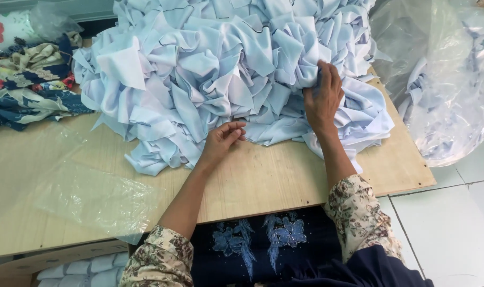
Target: Folding small pieces of white fabric into rectangles and placing them into individual clear plastic bags.
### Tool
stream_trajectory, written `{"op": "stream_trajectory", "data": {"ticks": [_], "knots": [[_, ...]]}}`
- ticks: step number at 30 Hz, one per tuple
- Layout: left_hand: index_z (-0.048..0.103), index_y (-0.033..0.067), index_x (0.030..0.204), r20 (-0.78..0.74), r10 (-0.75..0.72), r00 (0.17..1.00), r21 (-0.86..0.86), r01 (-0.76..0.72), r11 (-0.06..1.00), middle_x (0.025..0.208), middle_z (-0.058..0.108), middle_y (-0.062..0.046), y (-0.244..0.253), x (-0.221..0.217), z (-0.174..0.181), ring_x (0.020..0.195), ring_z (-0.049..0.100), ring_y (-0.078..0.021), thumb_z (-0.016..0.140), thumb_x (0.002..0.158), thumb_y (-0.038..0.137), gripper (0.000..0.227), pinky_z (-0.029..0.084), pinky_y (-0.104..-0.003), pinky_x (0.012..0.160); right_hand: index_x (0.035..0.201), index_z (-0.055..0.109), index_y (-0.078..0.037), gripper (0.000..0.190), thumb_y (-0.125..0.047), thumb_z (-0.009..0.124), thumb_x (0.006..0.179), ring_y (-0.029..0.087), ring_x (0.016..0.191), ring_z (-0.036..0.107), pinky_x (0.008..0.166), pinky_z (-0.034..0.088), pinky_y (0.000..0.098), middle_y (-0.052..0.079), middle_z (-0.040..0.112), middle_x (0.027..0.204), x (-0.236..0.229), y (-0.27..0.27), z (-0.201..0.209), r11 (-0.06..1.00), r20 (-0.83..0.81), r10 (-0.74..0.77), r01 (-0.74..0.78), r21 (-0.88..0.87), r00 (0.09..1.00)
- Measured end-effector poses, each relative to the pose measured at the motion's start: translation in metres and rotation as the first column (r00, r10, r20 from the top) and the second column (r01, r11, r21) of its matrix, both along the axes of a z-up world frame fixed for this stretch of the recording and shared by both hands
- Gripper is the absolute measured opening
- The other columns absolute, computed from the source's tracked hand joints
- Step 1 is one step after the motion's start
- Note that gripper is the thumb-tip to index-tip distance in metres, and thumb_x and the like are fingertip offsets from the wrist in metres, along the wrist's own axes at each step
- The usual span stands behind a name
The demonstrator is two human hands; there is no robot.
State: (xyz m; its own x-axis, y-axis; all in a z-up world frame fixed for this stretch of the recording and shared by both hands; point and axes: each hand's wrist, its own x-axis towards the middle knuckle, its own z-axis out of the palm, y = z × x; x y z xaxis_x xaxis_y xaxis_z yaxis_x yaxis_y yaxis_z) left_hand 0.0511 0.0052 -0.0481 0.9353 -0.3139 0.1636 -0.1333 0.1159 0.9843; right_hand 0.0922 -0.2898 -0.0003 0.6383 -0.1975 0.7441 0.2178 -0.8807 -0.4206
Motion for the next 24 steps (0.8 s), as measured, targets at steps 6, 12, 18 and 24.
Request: {"op": "stream_trajectory", "data": {"ticks": [6, 12, 18, 24], "knots": [[0.072, 0.0053, 0.123, 0.015, -0.011, 1.000, 0.019, 0.010, 1.000, 0.099, 0.074, -0.012, -0.002, 0.002, -0.005, 0.090, 0.073, -0.0172, 0.065, 0.099, 0.009, 0.025, 0.059, -0.025, 0.074, 0.092, 0.063, -0.010, 0.011, -0.013, 0.067, 0.101, 0.028, 0.104, 0.058, 0.087, 0.042, 0.0391, 0.007, 0.056, 0.111, 0.026, 0.005, -0.052, 0.983, 0.144, 0.155, -0.138, -0.123, 0.977], [0.073, 0.0063, 0.121, 0.007, -0.008, 1.000, 0.020, 0.008, 1.000, 0.098, 0.074, -0.010, -0.004, 0.001, -0.005, 0.088, 0.073, -0.0152, 0.067, 0.098, 0.010, 0.024, 0.058, -0.023, 0.073, 0.119, 0.073, -0.009, 0.027, 0.003, 0.067, 0.095, 0.030, 0.093, 0.063, 0.086, 0.052, 0.0403, 0.006, 0.057, 0.097, -0.024, 0.051, -0.021, 0.890, 0.190, 0.455, -0.433, -0.144, 0.870], [0.072, 0.0060, 0.122, 0.011, -0.001, 1.000, 0.001, 0.001, 1.000, 0.099, 0.075, -0.009, -0.004, -0.004, -0.001, 0.089, 0.073, -0.0137, 0.067, 0.097, 0.010, 0.025, 0.058, -0.022, 0.075, 0.140, 0.055, -0.010, 0.039, 0.000, 0.067, 0.103, 0.032, 0.110, 0.063, 0.099, 0.048, 0.0463, 0.018, 0.064, 0.123, -0.013, -0.006, -0.001, 0.902, 0.389, 0.163, -0.297, 0.313, 0.907], [0.072, 0.0044, 0.122, 0.046, -0.012, 0.999, -0.008, 0.012, 1.000, 0.097, 0.074, -0.012, -0.004, -0.009, 0.004, 0.088, 0.073, -0.0167, 0.067, 0.098, 0.008, 0.025, 0.059, -0.029, 0.082, 0.129, 0.055, -0.009, 0.017, -0.013, 0.049, 0.114, 0.017, 0.094, 0.059, 0.095, 0.049, 0.0370, 0.008, 0.061, 0.102, -0.021, -0.048, 0.005, 0.803, 0.464, 0.069, -0.325, 0.499, 0.883]]}}
